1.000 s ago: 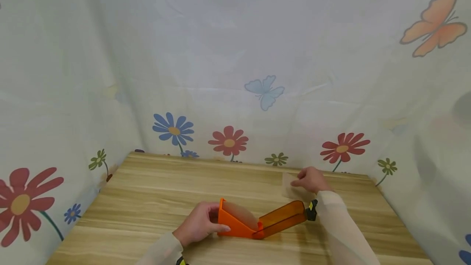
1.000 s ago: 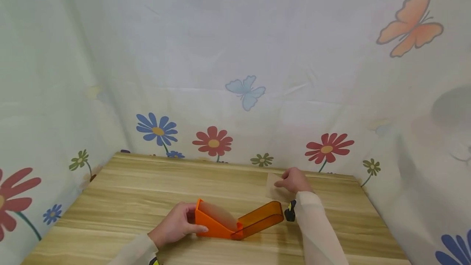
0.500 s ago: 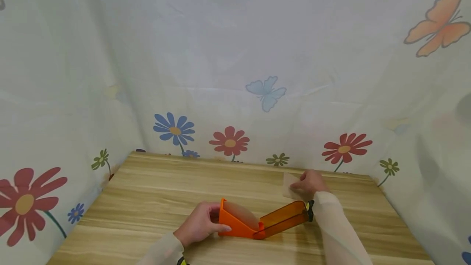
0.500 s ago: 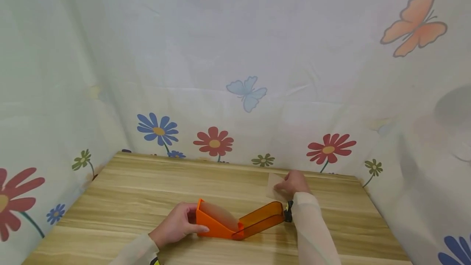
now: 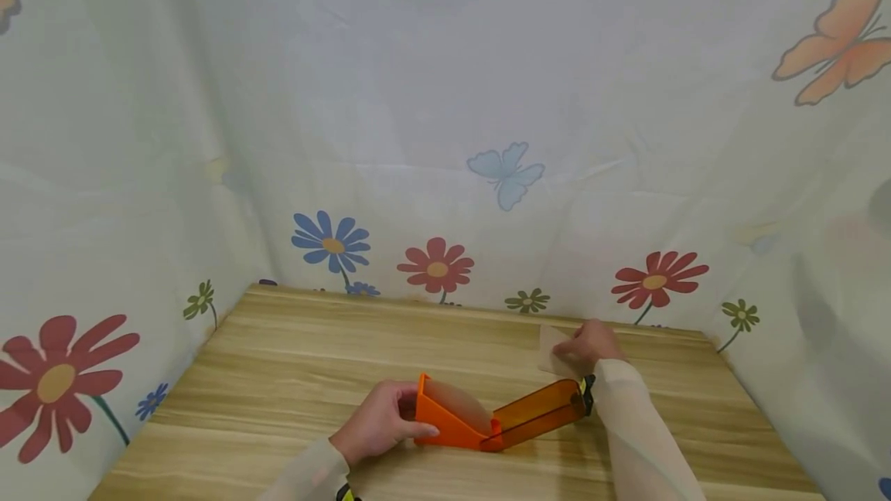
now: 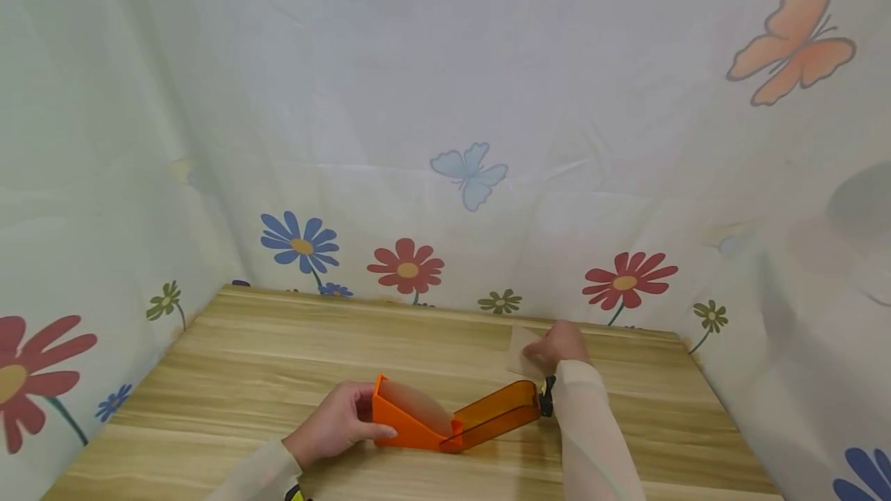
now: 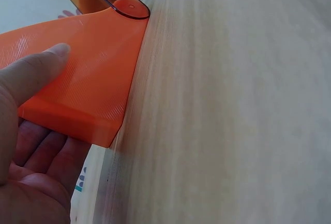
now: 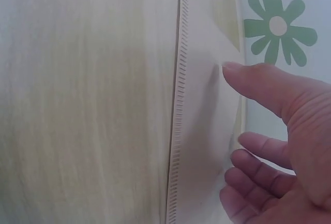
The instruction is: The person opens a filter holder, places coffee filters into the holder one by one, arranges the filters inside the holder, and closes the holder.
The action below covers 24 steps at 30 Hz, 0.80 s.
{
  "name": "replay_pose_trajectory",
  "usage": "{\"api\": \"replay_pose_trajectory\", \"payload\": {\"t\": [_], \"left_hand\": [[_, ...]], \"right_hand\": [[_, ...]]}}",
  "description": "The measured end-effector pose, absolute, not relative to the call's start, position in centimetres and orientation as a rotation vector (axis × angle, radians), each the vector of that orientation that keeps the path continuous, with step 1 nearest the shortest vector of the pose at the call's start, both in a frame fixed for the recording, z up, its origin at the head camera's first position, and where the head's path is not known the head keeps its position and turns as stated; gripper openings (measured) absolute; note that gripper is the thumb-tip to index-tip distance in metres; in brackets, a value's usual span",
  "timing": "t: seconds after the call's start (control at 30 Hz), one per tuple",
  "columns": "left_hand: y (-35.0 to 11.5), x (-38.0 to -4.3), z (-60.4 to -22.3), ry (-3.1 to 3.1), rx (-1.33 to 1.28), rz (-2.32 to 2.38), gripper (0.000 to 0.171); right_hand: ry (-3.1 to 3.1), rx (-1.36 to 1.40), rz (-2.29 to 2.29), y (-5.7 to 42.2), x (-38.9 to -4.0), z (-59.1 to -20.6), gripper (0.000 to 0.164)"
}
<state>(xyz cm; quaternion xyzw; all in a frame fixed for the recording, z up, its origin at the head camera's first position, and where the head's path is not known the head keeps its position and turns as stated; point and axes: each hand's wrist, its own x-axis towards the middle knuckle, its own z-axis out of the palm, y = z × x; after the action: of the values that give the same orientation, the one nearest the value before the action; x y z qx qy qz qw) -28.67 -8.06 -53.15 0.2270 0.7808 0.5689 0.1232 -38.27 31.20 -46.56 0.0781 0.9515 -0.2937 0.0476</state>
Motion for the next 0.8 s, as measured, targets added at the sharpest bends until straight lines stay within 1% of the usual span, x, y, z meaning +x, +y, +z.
{"api": "replay_pose_trajectory", "payload": {"t": [0.23, 0.43, 0.57, 0.7, 0.8], "left_hand": [[-8.03, -28.61, -53.05, 2.277, 0.657, 1.656, 0.04], [-8.1, -28.61, -52.99, 2.293, 0.659, 1.646, 0.039], [-8.05, -28.55, -52.85, 2.292, 0.659, 1.644, 0.04], [-8.04, -28.47, -52.72, 2.289, 0.66, 1.643, 0.04], [-8.06, -28.46, -52.75, 2.29, 0.665, 1.644, 0.04]], "right_hand": [[2.894, 0.228, -0.851, 31.01, -38.04, -46.23, 0.046], [2.89, 0.185, -0.869, 31.05, -38.13, -46.47, 0.03], [2.866, 0.191, -0.901, 31.18, -38.27, -46.81, 0.035], [2.86, 0.22, -0.885, 31.39, -38.43, -46.87, 0.028], [2.847, 0.222, -0.887, 31.55, -38.6, -46.99, 0.029]]}}
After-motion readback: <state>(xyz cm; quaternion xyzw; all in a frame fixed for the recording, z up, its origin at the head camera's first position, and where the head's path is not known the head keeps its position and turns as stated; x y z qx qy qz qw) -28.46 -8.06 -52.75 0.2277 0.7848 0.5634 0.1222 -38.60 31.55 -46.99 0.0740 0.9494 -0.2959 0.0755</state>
